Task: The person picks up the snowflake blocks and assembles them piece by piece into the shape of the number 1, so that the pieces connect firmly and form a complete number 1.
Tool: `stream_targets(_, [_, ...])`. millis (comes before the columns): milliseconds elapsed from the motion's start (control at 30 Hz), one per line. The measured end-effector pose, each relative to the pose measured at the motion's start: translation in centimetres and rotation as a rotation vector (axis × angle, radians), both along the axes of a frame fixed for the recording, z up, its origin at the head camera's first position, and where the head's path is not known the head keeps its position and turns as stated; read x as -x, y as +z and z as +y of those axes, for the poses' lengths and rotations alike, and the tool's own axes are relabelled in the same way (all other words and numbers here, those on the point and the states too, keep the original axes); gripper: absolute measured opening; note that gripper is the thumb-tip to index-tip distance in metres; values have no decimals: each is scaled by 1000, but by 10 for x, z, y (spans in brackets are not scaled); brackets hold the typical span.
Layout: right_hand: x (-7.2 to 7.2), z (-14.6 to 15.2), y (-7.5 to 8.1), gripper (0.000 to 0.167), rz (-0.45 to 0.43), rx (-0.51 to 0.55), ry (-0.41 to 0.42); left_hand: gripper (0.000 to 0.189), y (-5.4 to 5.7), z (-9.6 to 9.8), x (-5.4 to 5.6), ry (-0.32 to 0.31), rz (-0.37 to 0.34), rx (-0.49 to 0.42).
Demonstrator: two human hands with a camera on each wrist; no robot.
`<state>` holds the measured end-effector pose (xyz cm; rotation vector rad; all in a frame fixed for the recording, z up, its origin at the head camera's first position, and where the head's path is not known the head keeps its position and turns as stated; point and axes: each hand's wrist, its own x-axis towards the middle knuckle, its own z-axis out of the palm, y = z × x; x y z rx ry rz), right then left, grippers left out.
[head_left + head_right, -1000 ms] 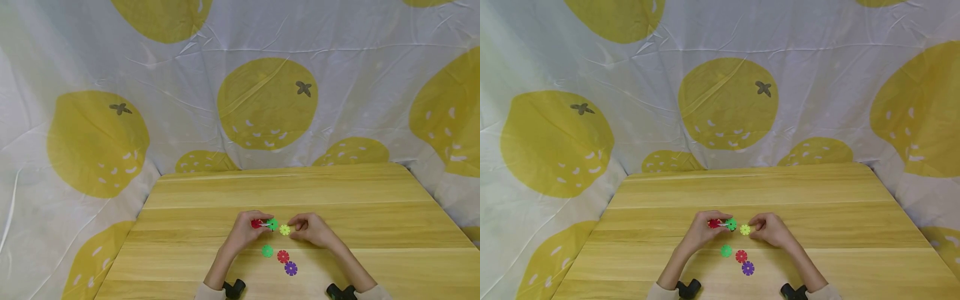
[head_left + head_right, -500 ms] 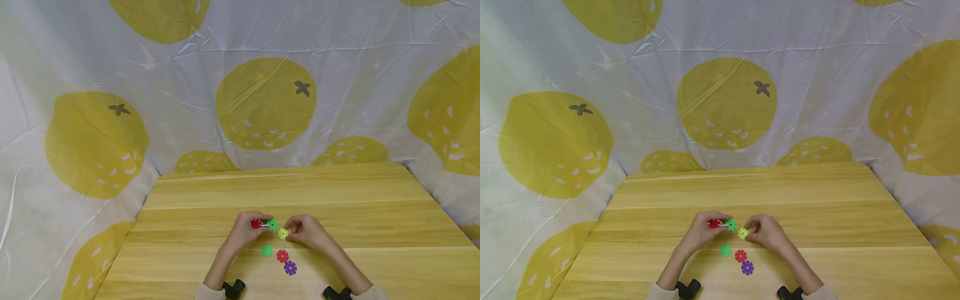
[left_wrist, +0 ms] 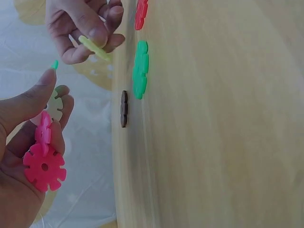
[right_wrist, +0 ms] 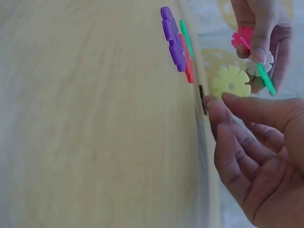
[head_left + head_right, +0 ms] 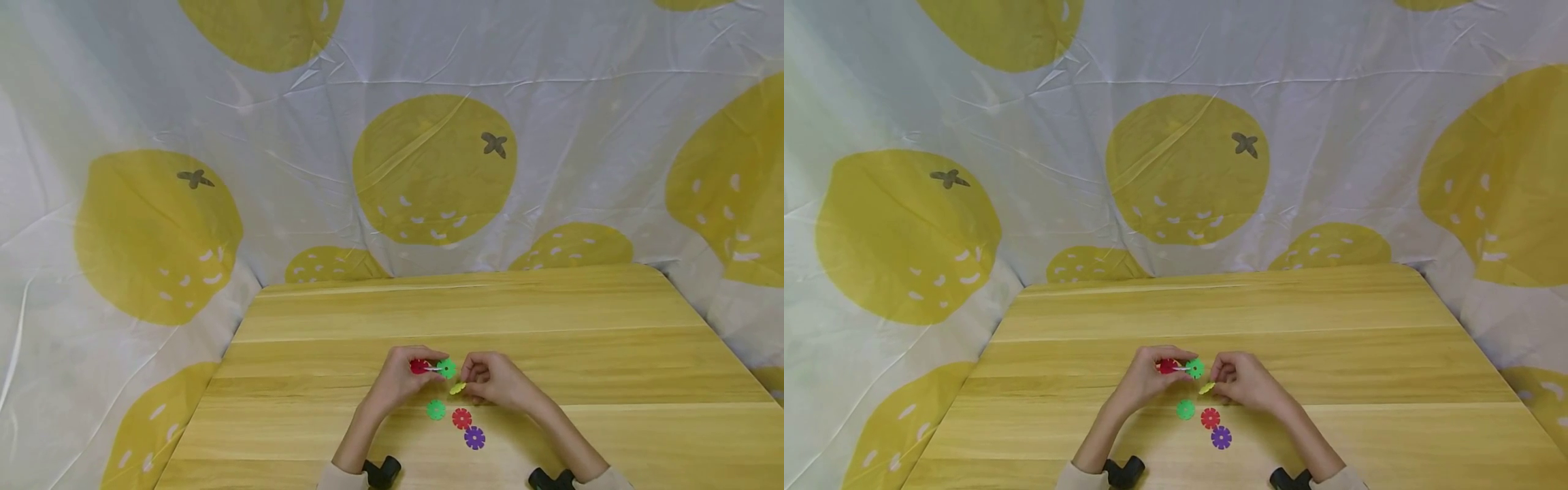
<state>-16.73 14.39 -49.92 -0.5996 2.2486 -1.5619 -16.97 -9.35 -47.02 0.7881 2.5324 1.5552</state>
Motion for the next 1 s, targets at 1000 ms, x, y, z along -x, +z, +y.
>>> stream_targets(1000, [3, 1, 9, 26, 42, 250, -191, 26, 3, -3, 1, 83, 15, -9])
